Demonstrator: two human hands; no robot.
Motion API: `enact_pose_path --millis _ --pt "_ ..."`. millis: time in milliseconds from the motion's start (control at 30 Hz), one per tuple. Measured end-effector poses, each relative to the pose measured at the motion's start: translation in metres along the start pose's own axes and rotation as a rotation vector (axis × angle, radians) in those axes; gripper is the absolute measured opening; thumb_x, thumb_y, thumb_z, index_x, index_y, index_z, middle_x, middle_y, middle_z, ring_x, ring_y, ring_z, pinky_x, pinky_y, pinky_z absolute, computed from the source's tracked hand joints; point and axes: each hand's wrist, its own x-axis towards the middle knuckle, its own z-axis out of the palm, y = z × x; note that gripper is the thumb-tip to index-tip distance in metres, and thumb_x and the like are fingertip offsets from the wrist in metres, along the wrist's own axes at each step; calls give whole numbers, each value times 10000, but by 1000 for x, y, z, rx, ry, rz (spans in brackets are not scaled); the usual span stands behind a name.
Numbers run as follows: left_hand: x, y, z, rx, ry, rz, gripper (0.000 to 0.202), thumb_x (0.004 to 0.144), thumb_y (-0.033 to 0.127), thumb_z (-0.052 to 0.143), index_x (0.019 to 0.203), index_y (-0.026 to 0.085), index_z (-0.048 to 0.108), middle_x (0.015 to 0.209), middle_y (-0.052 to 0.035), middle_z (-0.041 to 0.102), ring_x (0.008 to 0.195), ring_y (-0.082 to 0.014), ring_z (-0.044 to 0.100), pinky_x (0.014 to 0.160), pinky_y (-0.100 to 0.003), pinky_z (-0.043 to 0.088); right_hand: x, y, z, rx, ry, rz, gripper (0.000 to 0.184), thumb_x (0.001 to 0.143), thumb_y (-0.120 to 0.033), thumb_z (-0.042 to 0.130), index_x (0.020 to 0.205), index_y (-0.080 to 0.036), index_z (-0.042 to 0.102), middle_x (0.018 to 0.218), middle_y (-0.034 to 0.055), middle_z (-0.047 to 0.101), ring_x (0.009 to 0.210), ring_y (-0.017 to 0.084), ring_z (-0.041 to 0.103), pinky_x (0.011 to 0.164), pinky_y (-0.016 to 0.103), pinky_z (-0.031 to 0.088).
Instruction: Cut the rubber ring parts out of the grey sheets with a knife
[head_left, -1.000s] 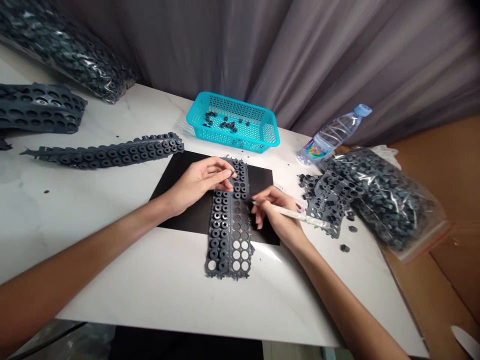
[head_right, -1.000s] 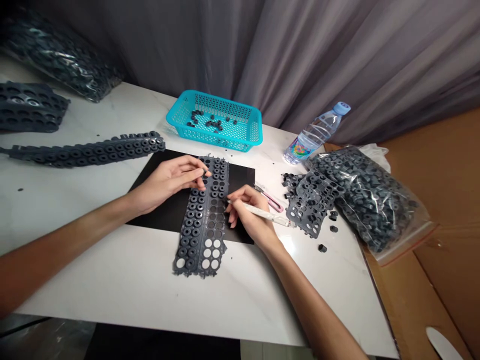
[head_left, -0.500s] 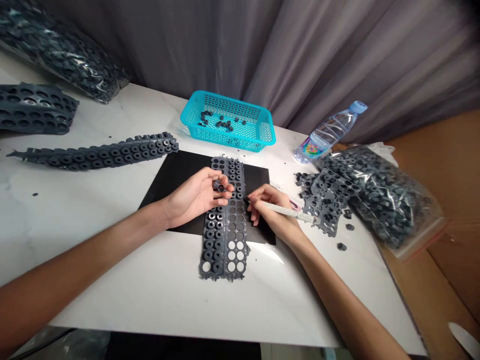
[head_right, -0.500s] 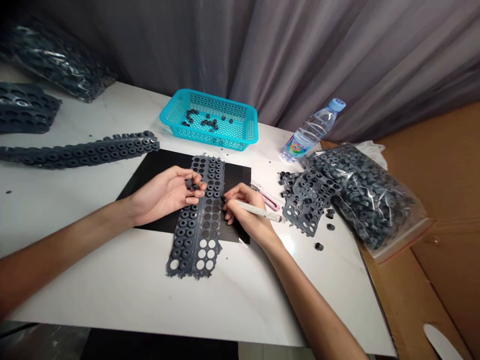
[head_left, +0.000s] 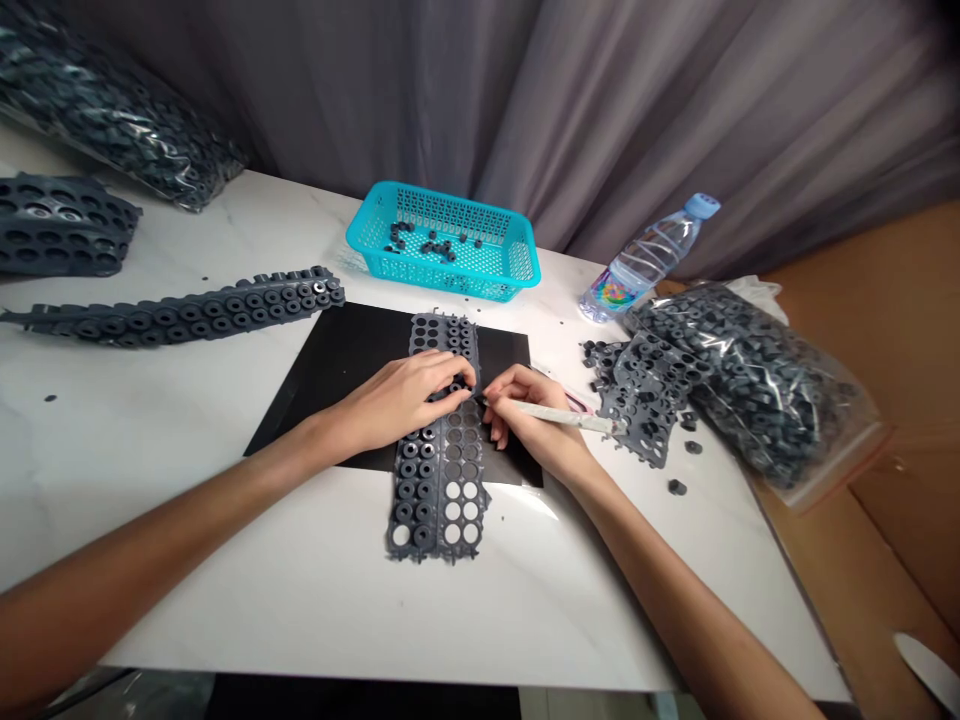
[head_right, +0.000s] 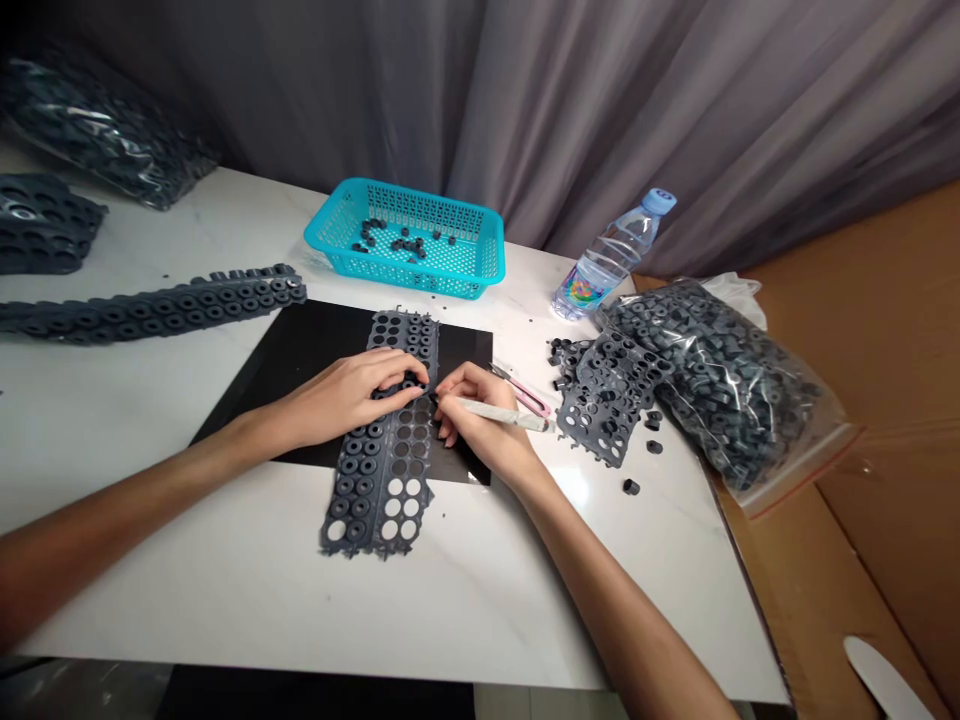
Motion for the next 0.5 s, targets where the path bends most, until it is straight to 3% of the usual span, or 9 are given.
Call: enact_pose_path --millis 267,500 --pt "-1 -4 2 -9 -2 -5 167 1078 354 585 1166 240 668 978 -14 658 909 -199 646 830 -311 477 0 -2 3 -14 20 8 65 899 -235 654 931 -210 603 705 -32 683 499 108 624 442 194 518" --pt "-1 -2 3 -6 -2 -20 183 1087 354 583 1179 222 670 983 -13 655 939 -198 643 880 -320 484 0 0 2 -9 11 -6 73 909 -239 662 942 -203 607 714 -26 683 500 106 622 436 190 514"
